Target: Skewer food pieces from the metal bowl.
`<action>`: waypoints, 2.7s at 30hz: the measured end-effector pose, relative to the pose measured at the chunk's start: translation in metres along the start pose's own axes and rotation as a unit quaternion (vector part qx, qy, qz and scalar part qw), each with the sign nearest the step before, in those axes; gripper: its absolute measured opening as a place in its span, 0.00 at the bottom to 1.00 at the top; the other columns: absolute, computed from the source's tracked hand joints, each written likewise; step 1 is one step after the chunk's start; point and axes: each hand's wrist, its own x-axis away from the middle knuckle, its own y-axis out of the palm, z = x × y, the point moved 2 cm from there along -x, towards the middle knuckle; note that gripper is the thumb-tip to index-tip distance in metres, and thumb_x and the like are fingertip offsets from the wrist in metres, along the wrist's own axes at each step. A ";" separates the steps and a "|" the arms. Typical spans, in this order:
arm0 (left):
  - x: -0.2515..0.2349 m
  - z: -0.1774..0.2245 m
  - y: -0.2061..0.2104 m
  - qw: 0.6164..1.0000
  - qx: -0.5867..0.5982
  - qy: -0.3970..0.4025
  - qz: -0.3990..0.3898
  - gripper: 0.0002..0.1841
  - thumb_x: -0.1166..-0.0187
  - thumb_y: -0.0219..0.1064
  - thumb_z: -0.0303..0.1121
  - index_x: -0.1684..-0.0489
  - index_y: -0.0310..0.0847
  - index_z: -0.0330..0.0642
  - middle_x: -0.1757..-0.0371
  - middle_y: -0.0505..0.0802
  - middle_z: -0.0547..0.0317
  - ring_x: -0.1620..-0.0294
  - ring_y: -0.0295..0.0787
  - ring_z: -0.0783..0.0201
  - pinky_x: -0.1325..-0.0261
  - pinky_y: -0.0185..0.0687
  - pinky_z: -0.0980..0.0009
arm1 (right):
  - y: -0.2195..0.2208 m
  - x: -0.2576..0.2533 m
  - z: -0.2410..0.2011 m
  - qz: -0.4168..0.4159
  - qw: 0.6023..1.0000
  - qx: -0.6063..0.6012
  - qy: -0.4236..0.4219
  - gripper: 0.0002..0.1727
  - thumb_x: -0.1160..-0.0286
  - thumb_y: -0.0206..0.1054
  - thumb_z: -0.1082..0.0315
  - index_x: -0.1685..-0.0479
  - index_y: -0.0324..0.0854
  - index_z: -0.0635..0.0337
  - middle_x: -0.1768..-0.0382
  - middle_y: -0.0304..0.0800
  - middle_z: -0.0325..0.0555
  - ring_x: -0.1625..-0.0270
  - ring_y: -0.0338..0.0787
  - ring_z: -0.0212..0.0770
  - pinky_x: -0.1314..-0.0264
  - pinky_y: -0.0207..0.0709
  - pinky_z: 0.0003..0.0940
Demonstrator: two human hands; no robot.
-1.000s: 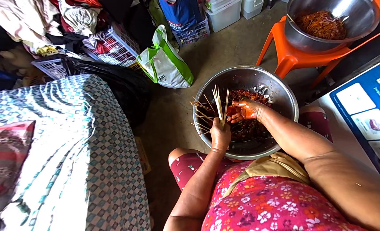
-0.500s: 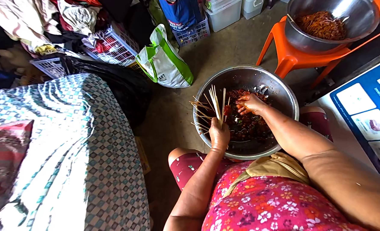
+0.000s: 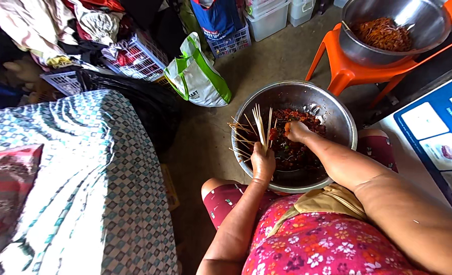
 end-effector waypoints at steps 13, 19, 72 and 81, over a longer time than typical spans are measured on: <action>0.001 0.000 -0.001 1.000 -0.006 0.007 -0.002 0.16 0.20 0.65 0.27 0.37 0.75 0.30 0.64 0.89 0.43 0.70 0.89 0.52 0.60 0.89 0.52 | -0.006 0.028 -0.033 -0.096 0.992 0.086 -0.012 0.30 0.33 0.74 0.66 0.29 0.78 0.68 0.28 0.80 0.68 0.24 0.79 0.67 0.29 0.73 0.73; -0.001 -0.001 0.001 1.000 -0.004 0.006 -0.001 0.15 0.21 0.65 0.26 0.38 0.76 0.30 0.65 0.88 0.43 0.71 0.89 0.52 0.61 0.89 0.53 | -0.003 0.024 -0.026 -0.075 0.996 0.039 0.010 0.29 0.32 0.72 0.65 0.28 0.77 0.64 0.31 0.83 0.64 0.27 0.82 0.64 0.30 0.75 0.70; 0.001 0.005 0.002 0.999 -0.025 0.030 -0.030 0.12 0.23 0.65 0.26 0.44 0.78 0.32 0.66 0.88 0.46 0.71 0.87 0.54 0.62 0.86 0.54 | -0.037 0.030 -0.031 0.059 0.688 -0.721 0.046 0.15 0.19 0.57 0.83 0.35 0.70 0.72 0.58 0.84 0.55 0.64 0.90 0.45 0.57 0.90 0.41; 0.001 0.003 0.003 0.998 -0.008 0.041 -0.037 0.12 0.23 0.65 0.26 0.46 0.78 0.33 0.68 0.87 0.47 0.74 0.87 0.56 0.65 0.87 0.56 | -0.039 0.031 -0.030 0.048 0.670 -0.736 0.079 0.12 0.15 0.59 0.77 0.37 0.71 0.69 0.67 0.82 0.50 0.72 0.88 0.42 0.64 0.90 0.38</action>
